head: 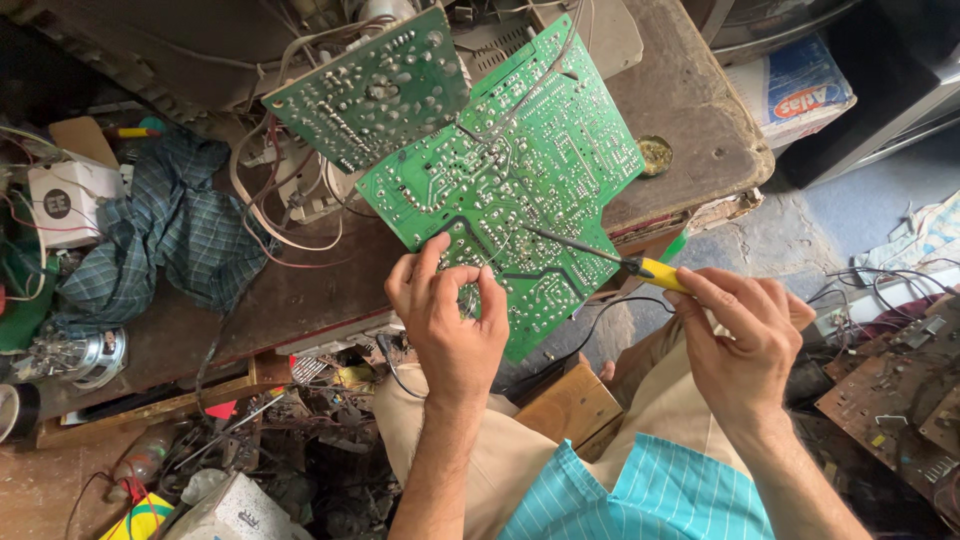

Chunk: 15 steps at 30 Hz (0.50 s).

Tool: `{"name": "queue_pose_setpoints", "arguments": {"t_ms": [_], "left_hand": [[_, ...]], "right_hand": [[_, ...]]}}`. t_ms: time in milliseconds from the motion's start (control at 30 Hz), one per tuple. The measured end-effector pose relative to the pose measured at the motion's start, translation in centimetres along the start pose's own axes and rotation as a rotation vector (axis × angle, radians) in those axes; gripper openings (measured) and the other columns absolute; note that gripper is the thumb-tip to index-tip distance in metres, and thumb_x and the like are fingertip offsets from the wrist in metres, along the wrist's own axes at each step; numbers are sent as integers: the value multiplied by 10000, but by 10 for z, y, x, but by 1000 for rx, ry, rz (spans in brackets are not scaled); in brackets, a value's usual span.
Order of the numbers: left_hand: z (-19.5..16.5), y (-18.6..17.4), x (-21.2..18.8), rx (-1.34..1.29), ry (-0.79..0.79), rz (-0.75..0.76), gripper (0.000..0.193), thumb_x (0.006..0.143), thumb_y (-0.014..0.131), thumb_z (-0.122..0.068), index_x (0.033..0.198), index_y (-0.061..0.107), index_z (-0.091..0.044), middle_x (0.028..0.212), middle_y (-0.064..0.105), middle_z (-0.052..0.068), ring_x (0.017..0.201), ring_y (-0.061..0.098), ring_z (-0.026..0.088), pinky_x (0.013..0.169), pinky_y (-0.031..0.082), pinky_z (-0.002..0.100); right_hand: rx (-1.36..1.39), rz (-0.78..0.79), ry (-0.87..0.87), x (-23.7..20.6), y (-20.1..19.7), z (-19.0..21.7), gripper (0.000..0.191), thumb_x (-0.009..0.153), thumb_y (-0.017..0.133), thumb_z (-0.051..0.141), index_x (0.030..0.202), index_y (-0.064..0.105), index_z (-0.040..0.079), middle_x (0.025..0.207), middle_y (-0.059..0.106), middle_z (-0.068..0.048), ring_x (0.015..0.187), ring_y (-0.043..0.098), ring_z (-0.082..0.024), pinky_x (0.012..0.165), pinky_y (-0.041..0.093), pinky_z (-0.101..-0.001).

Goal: The person is soldering a green circuit board using a soldering iron and solder wire. They hold the board with one hand and apply solder to various points on the board with the other hand. The person occasionally adjusts the board's position and uses a small white object, possibly a cleaning tool, to wipe the soldering iron tip.

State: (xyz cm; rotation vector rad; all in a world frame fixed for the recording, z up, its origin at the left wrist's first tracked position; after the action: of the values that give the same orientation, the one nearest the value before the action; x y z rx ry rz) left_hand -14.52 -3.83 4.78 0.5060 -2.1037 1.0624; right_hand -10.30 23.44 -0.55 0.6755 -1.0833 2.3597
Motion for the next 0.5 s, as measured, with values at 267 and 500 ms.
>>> {"name": "queue_pose_setpoints", "arguments": {"t_ms": [267, 500], "left_hand": [[3, -1, -1, -29, -22, 15, 176, 854, 739, -13, 930, 581, -28, 1354, 639, 168, 1251, 532, 401, 1057, 474, 488], [5, -2, -1, -21, -21, 20, 172, 854, 733, -12, 927, 578, -23, 1348, 646, 171, 1249, 533, 402, 1056, 471, 491]], "right_hand": [[5, 29, 9, 0, 6, 1, 234, 950, 821, 153, 1178, 782, 185, 1125, 739, 37, 1021, 623, -143, 1007, 344, -321], [5, 23, 1, 0, 7, 2, 240, 944, 826, 164, 1178, 780, 194, 1130, 738, 36, 1027, 631, -149, 988, 361, -315]]}}
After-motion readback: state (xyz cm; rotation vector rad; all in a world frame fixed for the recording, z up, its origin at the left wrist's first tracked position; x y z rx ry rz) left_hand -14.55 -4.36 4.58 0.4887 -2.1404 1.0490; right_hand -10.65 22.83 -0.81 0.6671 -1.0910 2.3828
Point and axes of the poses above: each hand's wrist, its own x-axis towards the middle knuckle, its own y-axis out of the palm, z = x × y, the point moved 10 cm from there along x, towards the middle knuckle
